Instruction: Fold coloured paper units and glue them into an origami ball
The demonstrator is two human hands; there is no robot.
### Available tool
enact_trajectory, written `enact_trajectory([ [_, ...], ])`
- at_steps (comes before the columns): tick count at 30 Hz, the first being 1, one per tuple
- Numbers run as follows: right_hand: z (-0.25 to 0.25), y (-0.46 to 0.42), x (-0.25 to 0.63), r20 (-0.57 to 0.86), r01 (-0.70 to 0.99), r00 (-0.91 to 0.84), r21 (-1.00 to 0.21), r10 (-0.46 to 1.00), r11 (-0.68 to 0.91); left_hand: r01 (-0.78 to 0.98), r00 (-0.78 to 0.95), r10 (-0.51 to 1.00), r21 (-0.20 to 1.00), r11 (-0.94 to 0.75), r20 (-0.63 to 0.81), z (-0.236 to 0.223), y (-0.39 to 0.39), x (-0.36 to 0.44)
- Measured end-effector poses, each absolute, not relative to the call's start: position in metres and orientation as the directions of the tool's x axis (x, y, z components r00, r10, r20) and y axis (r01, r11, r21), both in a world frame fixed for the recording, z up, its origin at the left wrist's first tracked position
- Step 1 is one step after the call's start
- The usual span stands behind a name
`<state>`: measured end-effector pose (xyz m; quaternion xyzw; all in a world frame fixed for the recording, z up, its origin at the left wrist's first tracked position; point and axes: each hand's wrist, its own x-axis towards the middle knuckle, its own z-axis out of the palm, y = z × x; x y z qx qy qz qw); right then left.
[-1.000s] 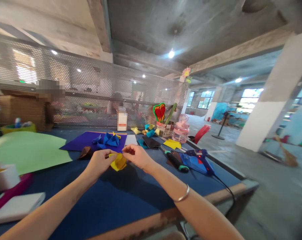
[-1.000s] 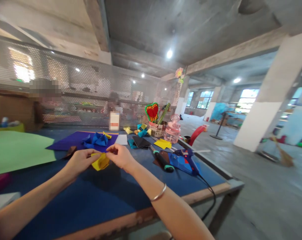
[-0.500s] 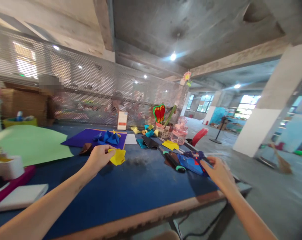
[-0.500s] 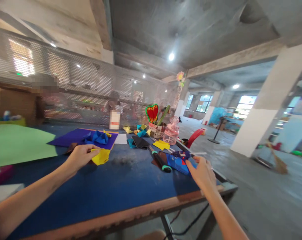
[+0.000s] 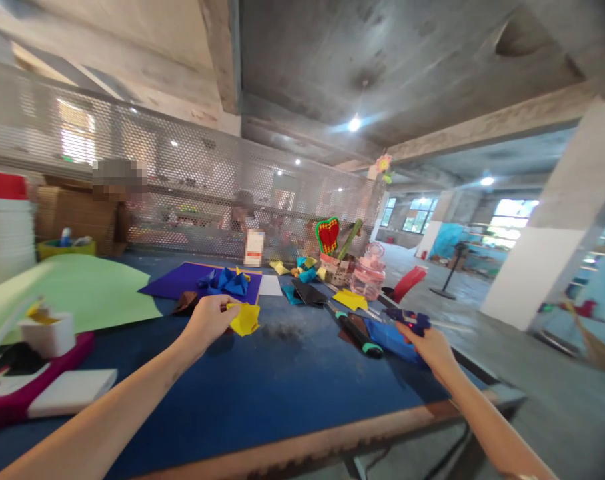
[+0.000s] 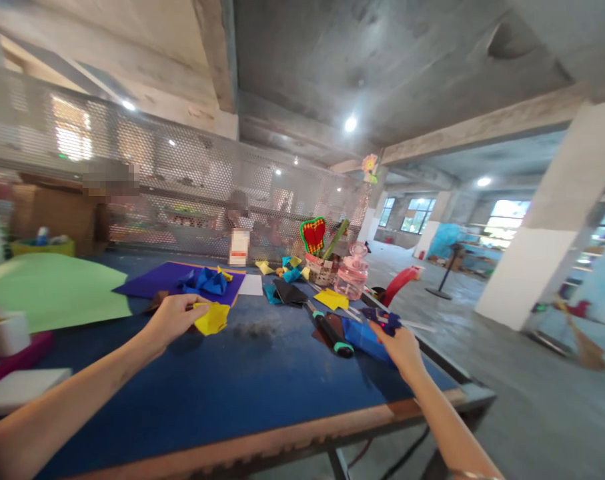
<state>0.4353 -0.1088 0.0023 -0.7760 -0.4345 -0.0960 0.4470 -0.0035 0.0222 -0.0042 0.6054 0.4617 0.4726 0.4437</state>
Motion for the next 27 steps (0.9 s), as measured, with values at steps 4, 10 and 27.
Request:
enact_trajectory([
  [4,0.011,-0.116,0.423,0.467,0.667,0.676,-0.716,0.57,-0.204,0.132,0.145,0.978,0.976,-0.171,0.151,-0.004,0.021,-0.003],
  [10,0.031,-0.113,0.358,0.483,0.693,0.511,-0.721,0.711,-0.008,0.144,0.167,0.973,0.973,-0.183,0.158,-0.005,0.019,-0.002],
  [27,0.018,-0.047,0.187,0.573,0.795,-0.323,-0.268,0.753,0.544,0.286,0.124,0.977,0.936,-0.204,0.175,-0.008,0.032,-0.005],
])
